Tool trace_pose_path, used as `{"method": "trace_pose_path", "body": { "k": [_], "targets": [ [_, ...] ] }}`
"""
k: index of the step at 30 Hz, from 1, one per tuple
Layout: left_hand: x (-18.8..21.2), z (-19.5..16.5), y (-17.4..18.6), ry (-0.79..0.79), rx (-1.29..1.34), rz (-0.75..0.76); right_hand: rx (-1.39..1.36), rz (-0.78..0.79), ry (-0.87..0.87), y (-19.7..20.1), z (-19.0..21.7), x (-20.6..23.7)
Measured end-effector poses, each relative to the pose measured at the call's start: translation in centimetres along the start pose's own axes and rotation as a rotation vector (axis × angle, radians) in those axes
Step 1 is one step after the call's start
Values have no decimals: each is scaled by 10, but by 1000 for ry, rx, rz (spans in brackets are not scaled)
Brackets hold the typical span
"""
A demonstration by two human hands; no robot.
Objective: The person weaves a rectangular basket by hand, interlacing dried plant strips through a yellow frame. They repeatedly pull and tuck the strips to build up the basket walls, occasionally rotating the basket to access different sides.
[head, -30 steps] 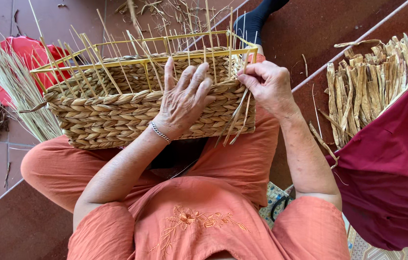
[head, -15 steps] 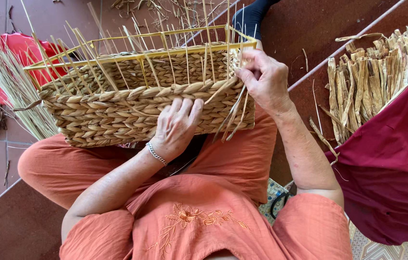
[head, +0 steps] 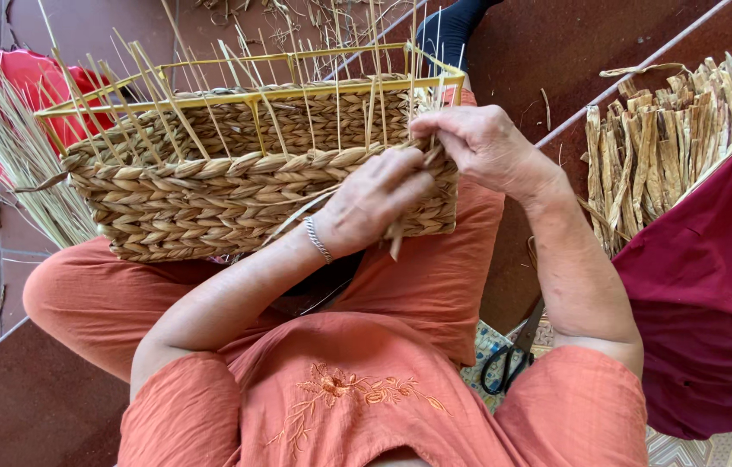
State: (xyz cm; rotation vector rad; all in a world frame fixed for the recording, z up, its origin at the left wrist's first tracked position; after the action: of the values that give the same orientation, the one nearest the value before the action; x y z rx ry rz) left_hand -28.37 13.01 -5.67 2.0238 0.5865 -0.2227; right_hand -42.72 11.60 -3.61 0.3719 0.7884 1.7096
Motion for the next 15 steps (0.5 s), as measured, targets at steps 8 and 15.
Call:
{"method": "trace_pose_path", "body": {
  "k": [8, 15],
  "targets": [
    [12, 71, 9, 486, 1026, -406, -19, -5, 6, 0, 13, -6],
    [-21, 80, 2, 575, 132, 52, -102, -93, -190, -7, -3, 0]
  ]
}}
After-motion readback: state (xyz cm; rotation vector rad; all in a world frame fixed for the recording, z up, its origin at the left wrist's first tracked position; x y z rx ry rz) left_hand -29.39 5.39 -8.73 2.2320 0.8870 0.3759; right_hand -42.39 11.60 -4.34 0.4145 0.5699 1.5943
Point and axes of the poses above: each hand's wrist, its own x-axis away from the middle knuckle, its own y-axis out of the back of the hand, z = x × y, the point moved 8 cm from there along -x, towards the middle knuckle, and after that the axes turned 1 degree about -y, right-handed, at the moved point
